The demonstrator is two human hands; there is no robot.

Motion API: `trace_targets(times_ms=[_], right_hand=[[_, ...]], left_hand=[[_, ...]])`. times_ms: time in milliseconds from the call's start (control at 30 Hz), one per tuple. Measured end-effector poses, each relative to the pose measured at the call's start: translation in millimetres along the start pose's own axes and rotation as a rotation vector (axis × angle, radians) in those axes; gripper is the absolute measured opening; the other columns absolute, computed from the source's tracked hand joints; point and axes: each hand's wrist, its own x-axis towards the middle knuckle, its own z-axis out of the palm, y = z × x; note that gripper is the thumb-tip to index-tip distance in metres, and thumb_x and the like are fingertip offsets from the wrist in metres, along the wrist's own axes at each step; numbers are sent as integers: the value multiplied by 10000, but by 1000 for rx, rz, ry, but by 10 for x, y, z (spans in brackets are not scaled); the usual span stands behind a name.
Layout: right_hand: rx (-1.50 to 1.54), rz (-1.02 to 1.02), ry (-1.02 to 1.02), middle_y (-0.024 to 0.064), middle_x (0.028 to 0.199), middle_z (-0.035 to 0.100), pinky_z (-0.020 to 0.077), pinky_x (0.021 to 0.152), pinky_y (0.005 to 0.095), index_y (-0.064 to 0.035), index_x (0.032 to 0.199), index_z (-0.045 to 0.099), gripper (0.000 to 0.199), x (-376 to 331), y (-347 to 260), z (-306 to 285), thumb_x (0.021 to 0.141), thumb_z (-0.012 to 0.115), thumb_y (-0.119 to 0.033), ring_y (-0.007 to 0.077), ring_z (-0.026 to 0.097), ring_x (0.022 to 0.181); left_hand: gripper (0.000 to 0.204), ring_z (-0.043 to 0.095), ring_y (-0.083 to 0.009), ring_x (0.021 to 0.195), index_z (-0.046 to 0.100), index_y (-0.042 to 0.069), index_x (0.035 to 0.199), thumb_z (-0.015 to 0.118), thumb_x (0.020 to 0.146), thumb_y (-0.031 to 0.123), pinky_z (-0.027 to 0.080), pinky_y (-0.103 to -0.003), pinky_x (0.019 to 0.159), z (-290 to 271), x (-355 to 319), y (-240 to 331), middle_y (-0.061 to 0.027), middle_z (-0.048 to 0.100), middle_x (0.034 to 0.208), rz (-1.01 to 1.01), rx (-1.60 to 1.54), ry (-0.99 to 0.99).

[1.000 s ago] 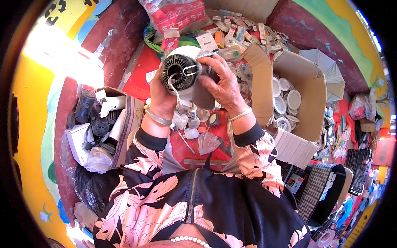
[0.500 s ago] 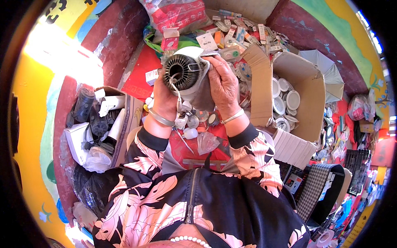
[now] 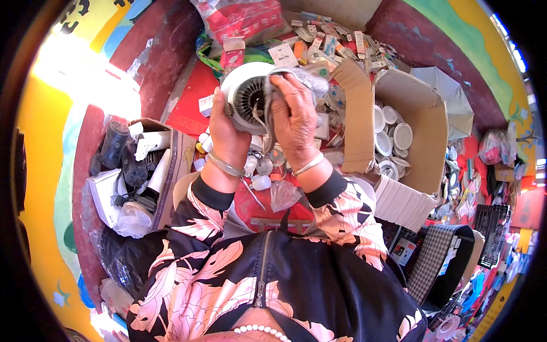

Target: The person wipes a white circular light fixture with a cloth while holding it. They then put the fixture aside and pick up a glass bowl with a floral pattern from a pile of boxes and discarded items.

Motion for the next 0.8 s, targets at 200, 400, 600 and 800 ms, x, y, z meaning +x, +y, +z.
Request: trace_targets(times_ms=[200, 400, 600, 800], right_hand=[[950, 759, 402, 67, 1011, 612, 491, 780, 277, -15, 1109, 549, 222, 276, 194, -261, 922, 448, -81, 162, 596, 893], [1069, 842, 258, 65, 996, 612, 485, 795, 290, -16, 1077, 560, 217, 244, 597, -368, 932, 493, -163, 156, 587, 890], [994, 776, -45, 42, 1000, 631, 444, 770, 192, -22, 1042, 635, 179, -36, 68, 6, 923, 524, -94, 78, 575, 862], [568, 423, -78, 62, 1138, 535, 389, 913, 247, -6, 1172, 560, 300, -127, -38, 111, 879, 582, -69, 123, 499, 1029]], left_hand=[[395, 575, -281, 1023, 516, 28, 1175, 388, 951, 327, 456, -436, 917, -205, 161, -16, -129, 592, 1123, -133, -169, -21], [356, 600, -298, 970, 581, 22, 1083, 393, 938, 288, 488, -449, 875, -338, 296, 55, -138, 621, 1068, -108, -237, 74], [412, 569, -291, 1026, 556, 21, 1134, 367, 941, 332, 444, -435, 932, -206, 206, 47, -139, 597, 1118, -26, -256, 31], [427, 556, -288, 1052, 540, 29, 1155, 356, 951, 356, 430, -435, 949, -143, 170, 78, -132, 586, 1138, 4, -243, -57]])
